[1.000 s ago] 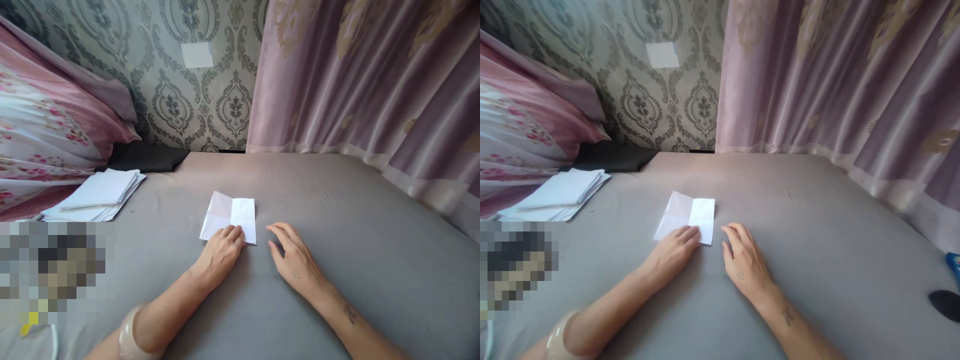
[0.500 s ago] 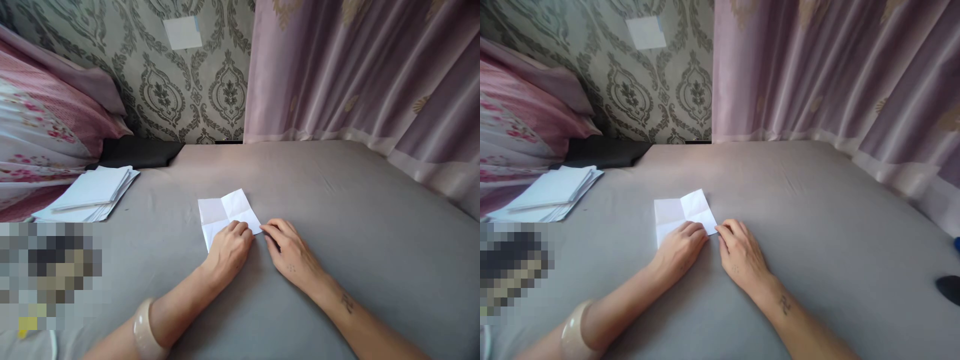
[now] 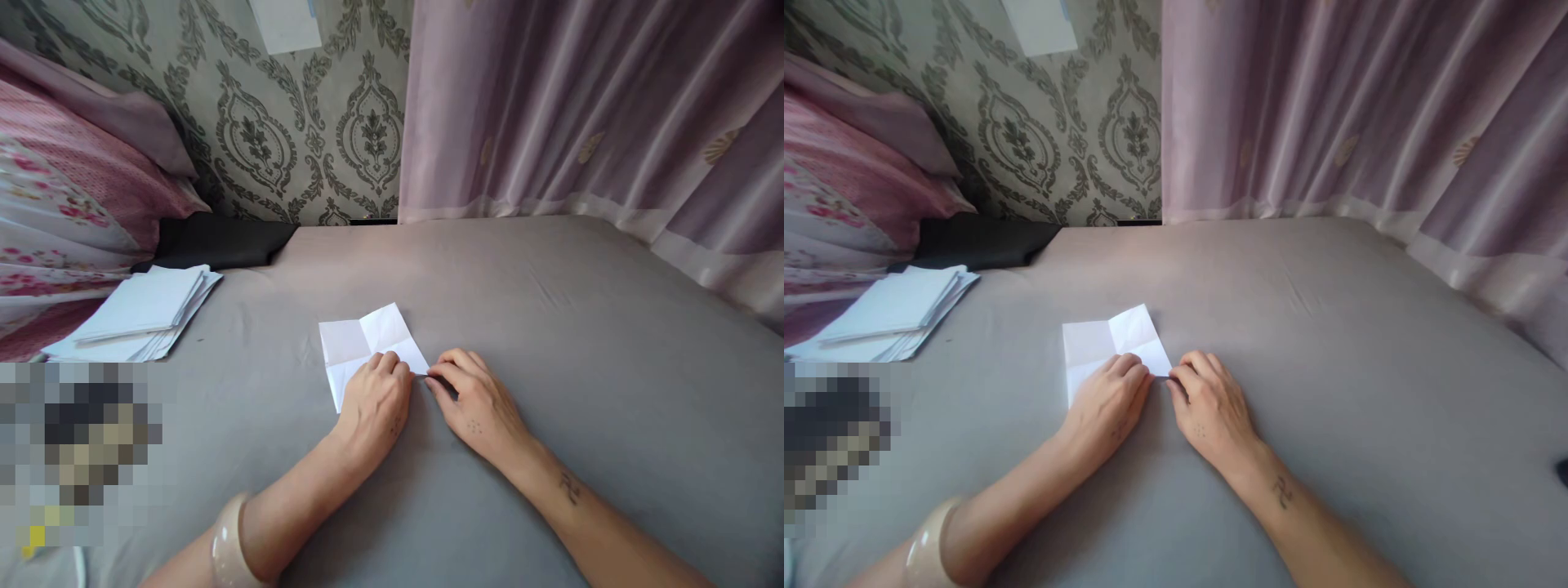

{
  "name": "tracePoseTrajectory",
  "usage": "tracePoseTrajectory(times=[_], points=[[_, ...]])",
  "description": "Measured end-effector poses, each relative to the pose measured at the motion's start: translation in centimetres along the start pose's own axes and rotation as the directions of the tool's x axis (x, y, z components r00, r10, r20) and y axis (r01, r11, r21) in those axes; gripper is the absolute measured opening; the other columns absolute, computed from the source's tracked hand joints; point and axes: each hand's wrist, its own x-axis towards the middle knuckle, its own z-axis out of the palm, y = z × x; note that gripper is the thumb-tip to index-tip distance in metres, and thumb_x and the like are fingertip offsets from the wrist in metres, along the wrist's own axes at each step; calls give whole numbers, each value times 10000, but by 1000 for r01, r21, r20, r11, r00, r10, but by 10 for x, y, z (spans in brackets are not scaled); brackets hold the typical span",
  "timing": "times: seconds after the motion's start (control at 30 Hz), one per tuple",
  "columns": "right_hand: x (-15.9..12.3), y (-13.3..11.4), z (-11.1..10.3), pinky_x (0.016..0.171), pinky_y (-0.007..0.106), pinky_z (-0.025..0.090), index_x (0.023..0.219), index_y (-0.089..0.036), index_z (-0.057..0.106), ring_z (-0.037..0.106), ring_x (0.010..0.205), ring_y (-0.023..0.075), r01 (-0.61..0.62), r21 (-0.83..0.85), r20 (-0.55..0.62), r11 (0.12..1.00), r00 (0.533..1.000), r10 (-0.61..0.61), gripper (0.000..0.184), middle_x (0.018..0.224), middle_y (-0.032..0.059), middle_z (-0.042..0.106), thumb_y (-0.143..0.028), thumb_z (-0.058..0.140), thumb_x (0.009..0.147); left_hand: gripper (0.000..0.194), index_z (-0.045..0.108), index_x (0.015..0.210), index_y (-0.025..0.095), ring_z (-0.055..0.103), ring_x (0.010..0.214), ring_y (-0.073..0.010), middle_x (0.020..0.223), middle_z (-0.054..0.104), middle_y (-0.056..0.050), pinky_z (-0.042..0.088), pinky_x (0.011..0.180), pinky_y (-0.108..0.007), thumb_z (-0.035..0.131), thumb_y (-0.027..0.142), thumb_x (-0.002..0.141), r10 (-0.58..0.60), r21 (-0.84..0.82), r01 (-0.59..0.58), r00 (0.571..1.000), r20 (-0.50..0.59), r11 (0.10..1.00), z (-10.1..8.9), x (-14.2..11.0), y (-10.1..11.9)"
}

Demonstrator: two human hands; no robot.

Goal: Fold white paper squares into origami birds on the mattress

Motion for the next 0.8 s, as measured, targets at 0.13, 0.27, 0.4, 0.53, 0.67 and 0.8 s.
tracePoseTrajectory(times=[0.13, 0.27, 0.4, 0.53, 0.67, 0.8], points=[[6, 2, 2, 795, 336, 483, 874, -217, 683, 564, 875, 191, -43, 39, -26, 998, 999, 44, 177, 906, 48, 628, -205, 512, 919, 274, 603, 800, 164, 578, 747, -213, 804, 620, -71, 478, 658, -322, 375, 149, 953, -42, 6, 42, 998, 37, 999, -2, 5, 1], [11, 3, 4, 781, 323, 477, 825, -217, 674, 568, 848, 182, -107, 98, -18, 989, 994, 109, 168, 880, 40, 627, -201, 526, 902, 237, 604, 804, 156, 593, 766, -224, 795, 614, -85, 472, 652, -319, 400, 89, 906, -70, 23, 67, 990, 120, 997, -9, 10, 4], [15, 2, 5, 774, 321, 471, 795, -211, 665, 569, 849, 187, -164, 113, 2, 980, 986, 165, 159, 871, 39, 626, -192, 535, 884, 169, 603, 830, 145, 609, 818, -252, 835, 617, -99, 480, 695, -349, 476, 36, 813, -68, 35, 62, 966, 248, 997, -18, 16, 6], [16, 1, 4, 767, 314, 472, 764, -205, 649, 575, 851, 188, -179, 116, 9, 977, 984, 180, 134, 857, 38, 626, -173, 557, 855, 187, 604, 849, 142, 621, 859, -266, 866, 629, -107, 480, 724, -365, 469, 21, 802, -65, 66, 48, 957, 284, 997, -22, 21, 7], [16, 2, 5, 758, 310, 474, 757, -209, 649, 581, 846, 186, -176, 123, 2, 977, 984, 177, 121, 849, 34, 632, -171, 571, 842, 169, 602, 850, 143, 632, 856, -264, 864, 642, -104, 478, 728, -361, 471, 41, 822, -52, 73, 31, 954, 295, 997, -23, 22, 8], [18, 7, 6, 763, 308, 477, 747, -216, 660, 591, 837, 179, -178, 169, 8, 969, 984, 179, 120, 842, 31, 640, -176, 581, 828, 175, 600, 871, 147, 637, 831, -257, 850, 644, -101, 473, 714, -354, 476, 36, 816, -49, 83, 25, 952, 301, 996, -22, 22, 10]])
